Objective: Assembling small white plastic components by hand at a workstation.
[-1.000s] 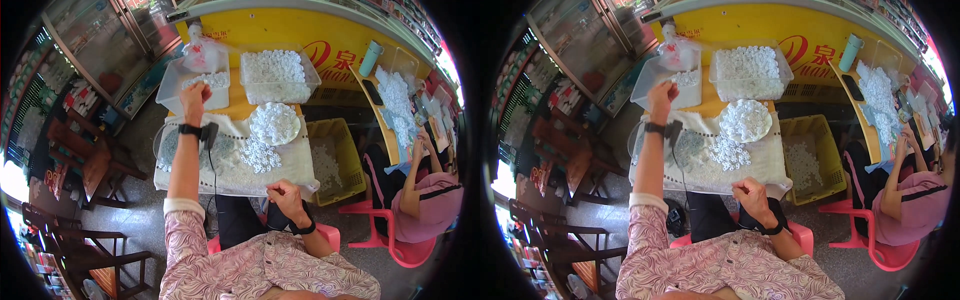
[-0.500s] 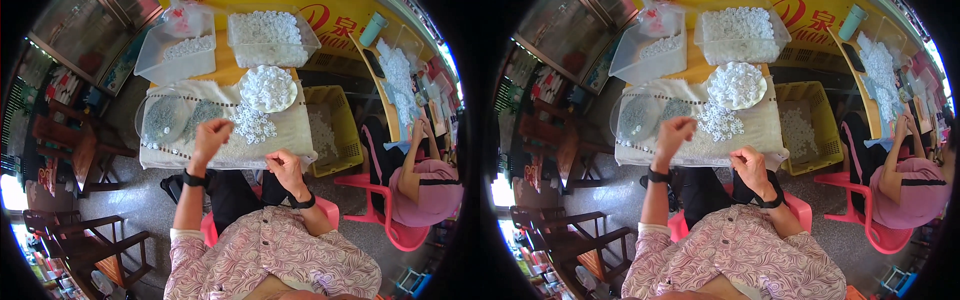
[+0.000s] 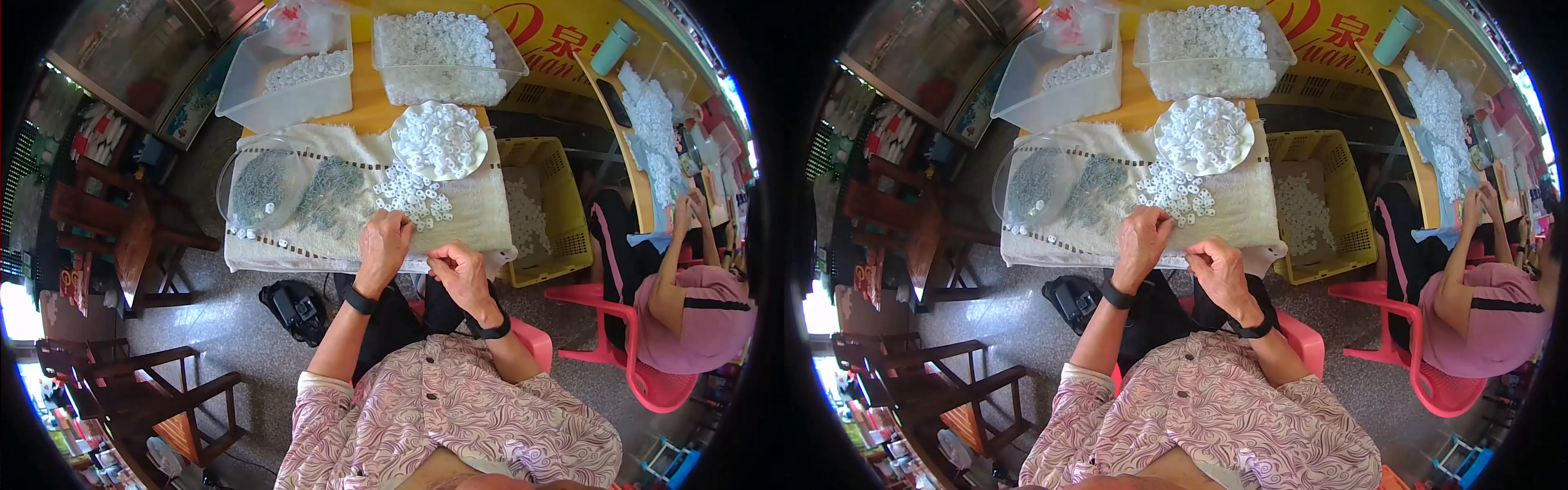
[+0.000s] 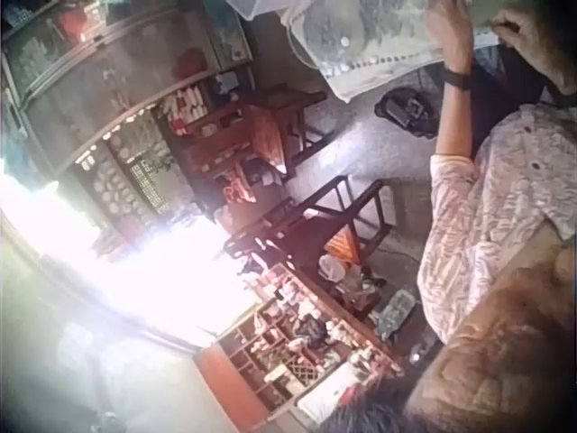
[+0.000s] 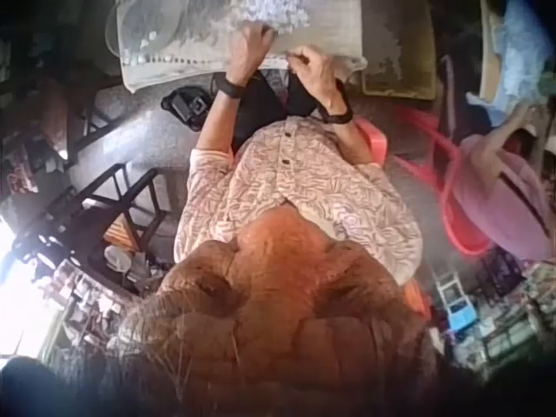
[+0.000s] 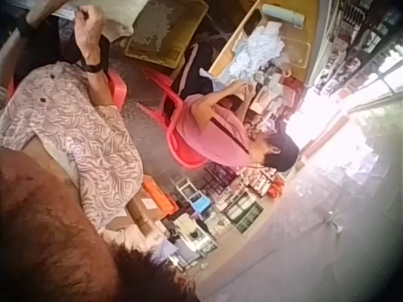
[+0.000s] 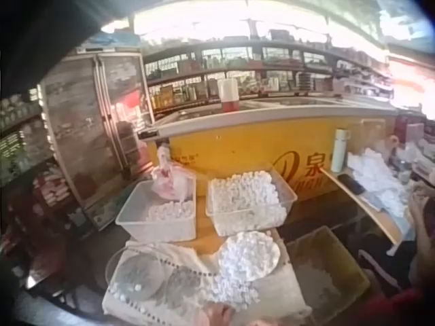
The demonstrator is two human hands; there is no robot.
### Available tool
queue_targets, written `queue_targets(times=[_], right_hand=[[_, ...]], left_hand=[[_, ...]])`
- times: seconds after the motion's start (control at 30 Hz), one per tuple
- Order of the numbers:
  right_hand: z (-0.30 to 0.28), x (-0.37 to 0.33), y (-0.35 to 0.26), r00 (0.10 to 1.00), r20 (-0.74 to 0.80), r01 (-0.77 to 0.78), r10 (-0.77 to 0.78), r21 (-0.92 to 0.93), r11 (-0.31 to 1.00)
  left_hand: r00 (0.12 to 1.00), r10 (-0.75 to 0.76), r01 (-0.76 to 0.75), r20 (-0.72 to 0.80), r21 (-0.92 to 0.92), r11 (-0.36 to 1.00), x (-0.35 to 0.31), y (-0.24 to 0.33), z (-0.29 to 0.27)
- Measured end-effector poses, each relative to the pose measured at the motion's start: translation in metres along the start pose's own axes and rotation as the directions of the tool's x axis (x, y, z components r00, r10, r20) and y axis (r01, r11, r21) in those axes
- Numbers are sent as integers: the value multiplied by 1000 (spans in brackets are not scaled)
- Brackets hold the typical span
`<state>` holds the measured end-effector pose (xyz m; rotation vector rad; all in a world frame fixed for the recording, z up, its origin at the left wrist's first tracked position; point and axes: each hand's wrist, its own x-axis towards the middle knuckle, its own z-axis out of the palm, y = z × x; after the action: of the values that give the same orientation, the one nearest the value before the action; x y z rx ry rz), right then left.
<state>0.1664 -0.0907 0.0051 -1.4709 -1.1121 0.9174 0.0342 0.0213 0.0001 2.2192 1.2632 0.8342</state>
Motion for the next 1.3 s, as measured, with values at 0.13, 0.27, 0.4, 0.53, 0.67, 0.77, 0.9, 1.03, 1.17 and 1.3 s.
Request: queue_targets(times=[0.13,0.27,0.4,0.53,0.67,0.77,0.9,1.03,1.17,1.3], right_hand=[[-4,2,2,1000,-4,1,-1,11,1000],[-1,4,0,1000,1,-1,1,10,1000],[1,6,1,1000,8,-22,22,17,1000],[4,8,4,1000,25,-9,9,10,1000],[5,12,5,999,18,-47,47,-1,999],[8,14,6,997,2,-82,82,-6,997],[15,19,-2,995,-32,-95,99,101,990],[21,26,-13,989,44,-150,144,244,958],[26,30,-15,985,122,-152,126,237,960],[30,34,-19,968,150,-233,202,229,945]], left_hand=[[999,-42,42,-11,3,999,0,4,3],[992,-125,125,2,-32,992,-1,2,1],[991,-134,133,-3,-52,990,0,1,1],[996,-78,79,-43,16,997,-2,4,3],[999,-21,22,-41,28,999,-8,8,1],[996,-23,14,-84,-105,994,-16,4,-2],[955,-291,273,58,-555,786,-30,4,-6],[832,-399,537,386,-740,405,-34,1,-19],[773,-406,589,488,-790,172,-36,-2,-29],[759,-420,591,498,-797,124,-41,-7,-30]])
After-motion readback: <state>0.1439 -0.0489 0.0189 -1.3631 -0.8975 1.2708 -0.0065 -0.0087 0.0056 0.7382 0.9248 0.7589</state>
